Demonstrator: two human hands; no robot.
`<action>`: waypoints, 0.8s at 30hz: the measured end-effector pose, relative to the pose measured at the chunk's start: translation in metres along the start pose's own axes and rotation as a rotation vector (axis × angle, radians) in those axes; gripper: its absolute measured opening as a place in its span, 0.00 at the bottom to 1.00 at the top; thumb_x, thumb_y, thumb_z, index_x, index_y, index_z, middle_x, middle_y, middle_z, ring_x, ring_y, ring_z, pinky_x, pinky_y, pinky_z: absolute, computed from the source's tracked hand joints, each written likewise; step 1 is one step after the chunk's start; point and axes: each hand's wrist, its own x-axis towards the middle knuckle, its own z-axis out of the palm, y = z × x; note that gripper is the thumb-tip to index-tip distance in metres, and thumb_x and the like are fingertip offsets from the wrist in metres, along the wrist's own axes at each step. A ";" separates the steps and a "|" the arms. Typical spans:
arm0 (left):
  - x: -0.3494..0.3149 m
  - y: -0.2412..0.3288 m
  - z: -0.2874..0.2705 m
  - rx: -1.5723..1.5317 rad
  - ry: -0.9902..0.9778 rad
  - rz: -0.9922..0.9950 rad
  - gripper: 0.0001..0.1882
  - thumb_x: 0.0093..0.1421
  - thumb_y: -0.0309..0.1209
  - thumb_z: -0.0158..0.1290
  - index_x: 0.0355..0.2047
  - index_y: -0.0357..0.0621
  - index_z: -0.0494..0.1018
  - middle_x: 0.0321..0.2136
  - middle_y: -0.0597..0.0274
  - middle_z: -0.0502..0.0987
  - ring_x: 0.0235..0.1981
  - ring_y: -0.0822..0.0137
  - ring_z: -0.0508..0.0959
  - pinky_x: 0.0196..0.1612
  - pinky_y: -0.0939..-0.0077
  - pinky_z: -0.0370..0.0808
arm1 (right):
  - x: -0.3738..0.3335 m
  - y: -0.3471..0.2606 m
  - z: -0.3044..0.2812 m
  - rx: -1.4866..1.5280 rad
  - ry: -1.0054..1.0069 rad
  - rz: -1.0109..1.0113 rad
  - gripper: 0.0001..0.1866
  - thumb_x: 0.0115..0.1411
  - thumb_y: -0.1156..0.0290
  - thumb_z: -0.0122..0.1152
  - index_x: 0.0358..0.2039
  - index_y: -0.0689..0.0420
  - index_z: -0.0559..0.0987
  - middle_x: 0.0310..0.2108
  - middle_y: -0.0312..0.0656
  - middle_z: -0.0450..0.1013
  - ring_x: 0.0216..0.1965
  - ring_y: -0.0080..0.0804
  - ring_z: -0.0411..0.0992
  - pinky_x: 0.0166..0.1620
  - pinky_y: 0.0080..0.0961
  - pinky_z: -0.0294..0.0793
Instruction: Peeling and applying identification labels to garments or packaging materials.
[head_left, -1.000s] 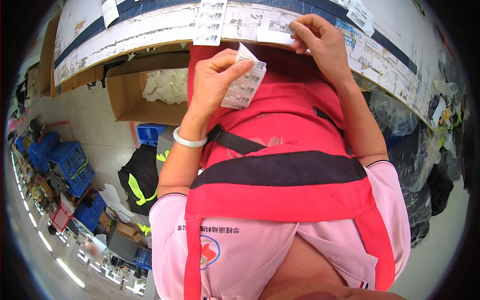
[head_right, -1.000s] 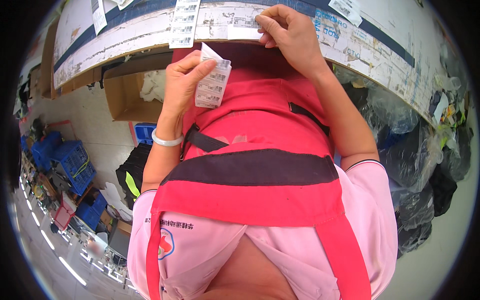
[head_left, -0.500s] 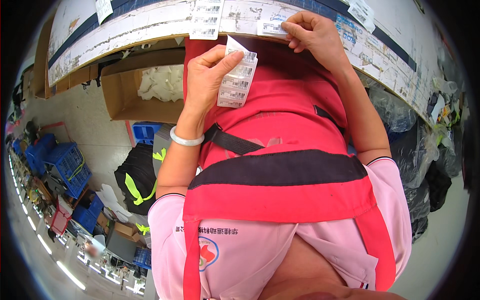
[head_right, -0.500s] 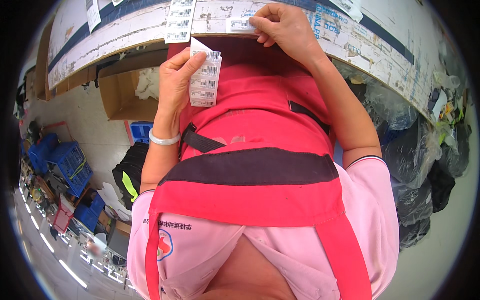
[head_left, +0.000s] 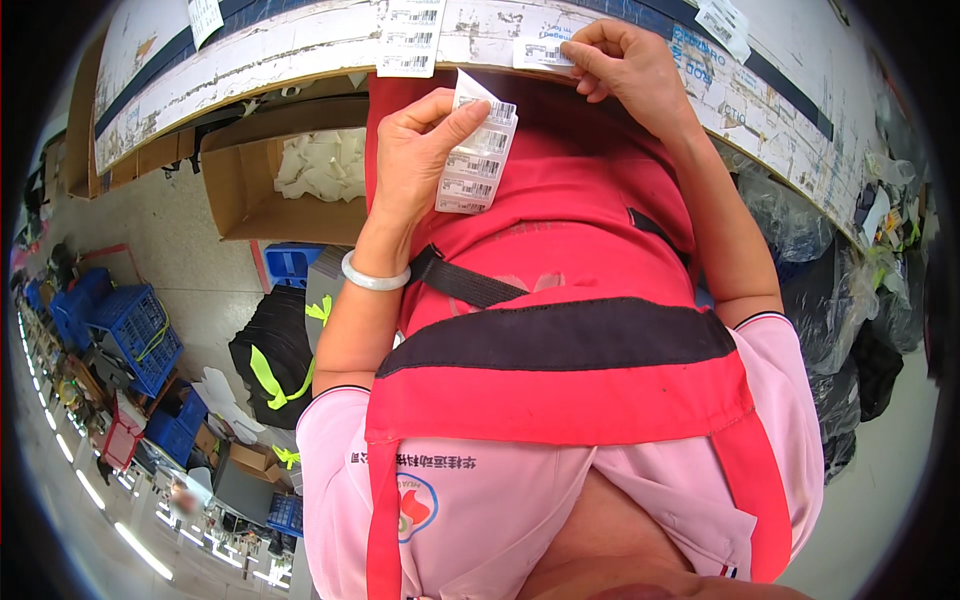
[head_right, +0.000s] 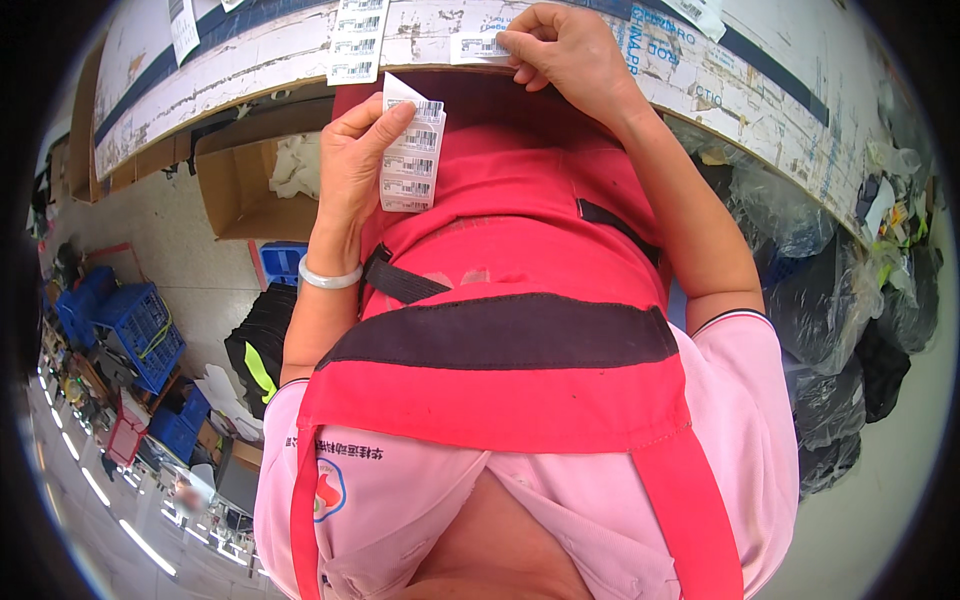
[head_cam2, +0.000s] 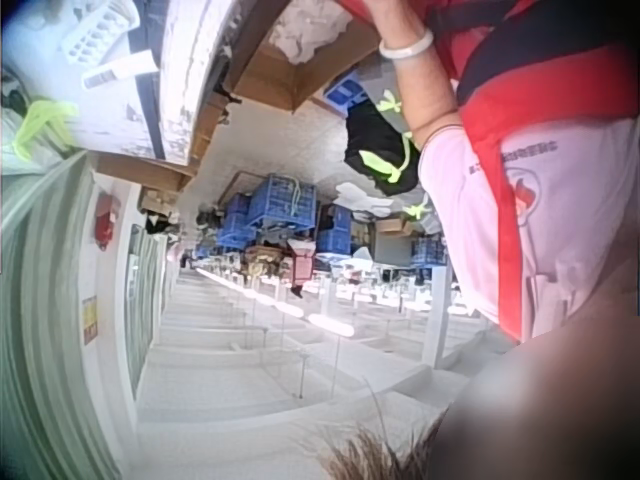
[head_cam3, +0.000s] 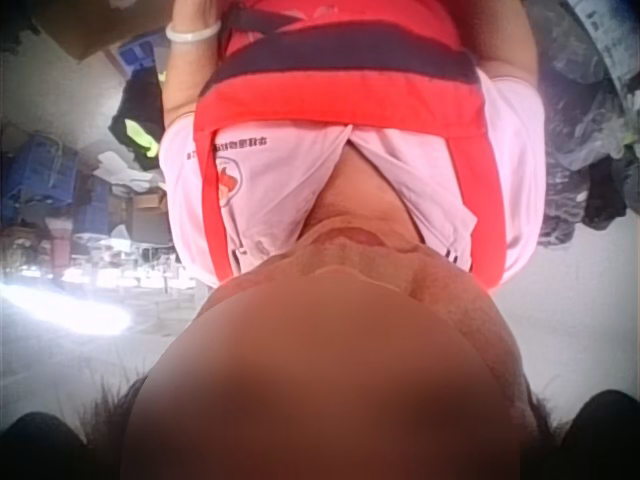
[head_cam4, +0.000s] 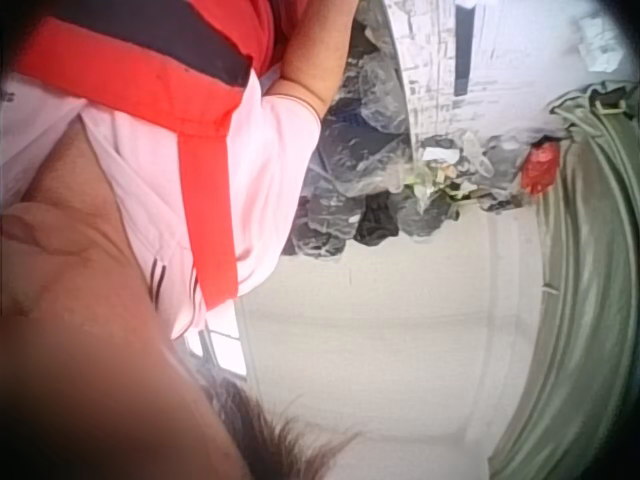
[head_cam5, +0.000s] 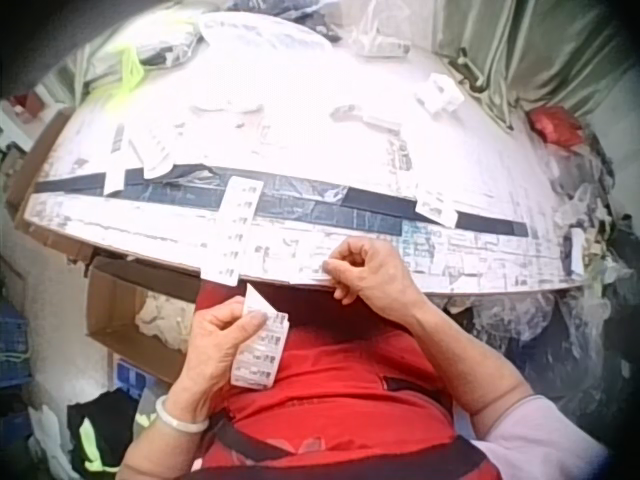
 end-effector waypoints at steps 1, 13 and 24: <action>0.000 0.001 0.000 -0.002 0.002 0.000 0.07 0.58 0.27 0.60 0.33 0.35 0.79 0.26 0.68 0.78 0.25 0.80 0.74 0.29 0.87 0.70 | 0.000 -0.001 0.000 -0.004 0.001 -0.002 0.10 0.62 0.66 0.60 0.36 0.61 0.78 0.25 0.33 0.74 0.23 0.14 0.70 0.26 0.11 0.72; 0.001 0.001 0.004 0.032 0.018 -0.030 0.07 0.58 0.27 0.60 0.33 0.35 0.79 0.25 0.68 0.78 0.25 0.81 0.73 0.27 0.87 0.69 | -0.005 -0.017 0.009 -0.207 0.078 -0.036 0.10 0.62 0.67 0.59 0.34 0.62 0.78 0.23 0.33 0.73 0.22 0.15 0.71 0.27 0.13 0.73; -0.001 0.001 0.006 0.066 0.054 -0.020 0.04 0.59 0.24 0.57 0.34 0.36 0.78 0.27 0.70 0.77 0.28 0.82 0.72 0.31 0.87 0.68 | -0.009 0.041 -0.133 -0.107 0.600 -0.200 0.11 0.60 0.65 0.63 0.33 0.61 0.80 0.22 0.34 0.74 0.22 0.16 0.71 0.26 0.14 0.71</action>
